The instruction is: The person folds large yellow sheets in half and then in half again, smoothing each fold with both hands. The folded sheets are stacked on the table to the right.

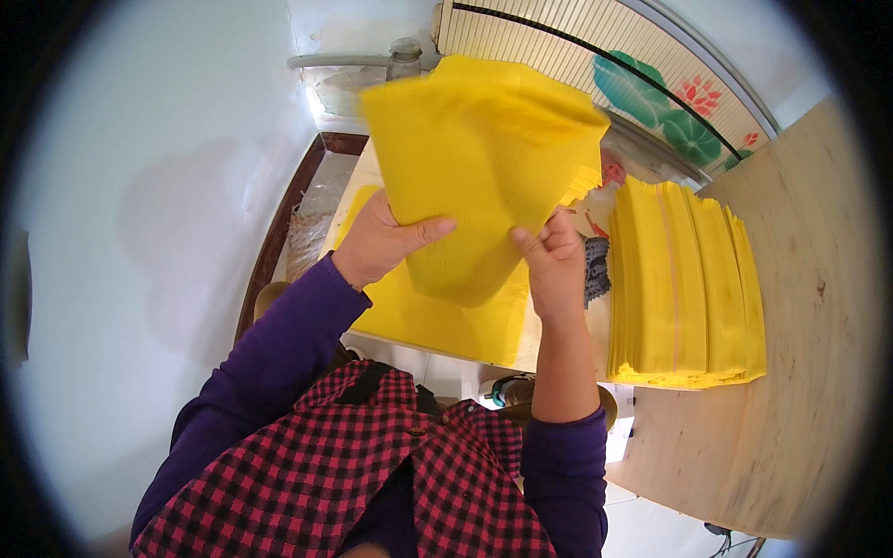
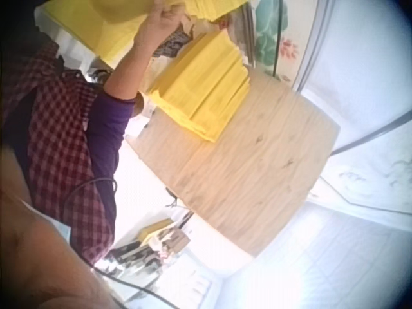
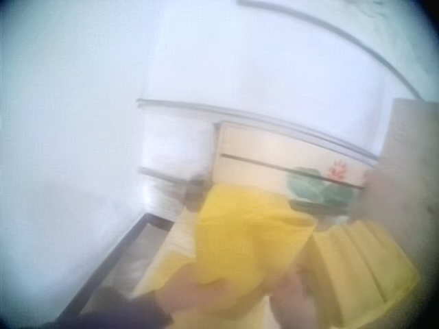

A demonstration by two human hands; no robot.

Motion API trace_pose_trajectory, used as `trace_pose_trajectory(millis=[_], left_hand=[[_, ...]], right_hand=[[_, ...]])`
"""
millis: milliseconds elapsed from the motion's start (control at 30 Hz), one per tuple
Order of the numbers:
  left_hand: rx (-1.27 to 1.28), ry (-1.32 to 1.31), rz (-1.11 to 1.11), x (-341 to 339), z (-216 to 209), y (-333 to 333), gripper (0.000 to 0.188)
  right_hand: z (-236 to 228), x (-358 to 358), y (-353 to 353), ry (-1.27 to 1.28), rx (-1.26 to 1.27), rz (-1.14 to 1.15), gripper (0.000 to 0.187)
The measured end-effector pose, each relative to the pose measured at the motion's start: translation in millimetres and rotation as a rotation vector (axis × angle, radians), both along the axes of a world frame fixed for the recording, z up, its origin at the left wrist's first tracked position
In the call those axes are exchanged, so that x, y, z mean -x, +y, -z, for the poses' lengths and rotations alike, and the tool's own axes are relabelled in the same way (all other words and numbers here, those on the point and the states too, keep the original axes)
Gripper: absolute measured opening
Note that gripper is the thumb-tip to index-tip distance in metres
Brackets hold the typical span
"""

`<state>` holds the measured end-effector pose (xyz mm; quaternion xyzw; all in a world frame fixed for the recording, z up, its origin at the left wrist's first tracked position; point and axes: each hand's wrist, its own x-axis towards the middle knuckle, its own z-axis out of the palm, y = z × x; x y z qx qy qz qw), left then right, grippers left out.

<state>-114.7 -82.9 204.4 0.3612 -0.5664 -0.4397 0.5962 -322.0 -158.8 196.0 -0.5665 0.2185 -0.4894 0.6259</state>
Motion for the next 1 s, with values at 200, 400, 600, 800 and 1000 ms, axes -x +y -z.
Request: trace_pose_trajectory(millis=[200, 400, 600, 800, 1000], left_hand=[[-0.261, -0.083, -0.01, 3, 47, -5, 0.03], [-0.192, 0.022, 0.006, 5, 30, -4, 0.031], [-0.07, 0.505, 0.106, 9, -11, 2, 0.041], [-0.166, 0.756, 0.017, 40, -22, -4, 0.042], [-0.16, 0.83, 0.186, 62, -27, -17, 0.04]], right_hand=[[68, 15, 7, 0.253, -0.114, -0.057, 0.023], [49, 12, 6, 0.276, -0.05, -0.032, 0.018], [-18, 37, 12, 0.532, 0.163, 0.021, 0.018], [-37, 59, 34, 0.45, 0.149, 0.049, 0.021], [-34, 124, 58, 0.693, 0.119, 0.042, 0.023]])
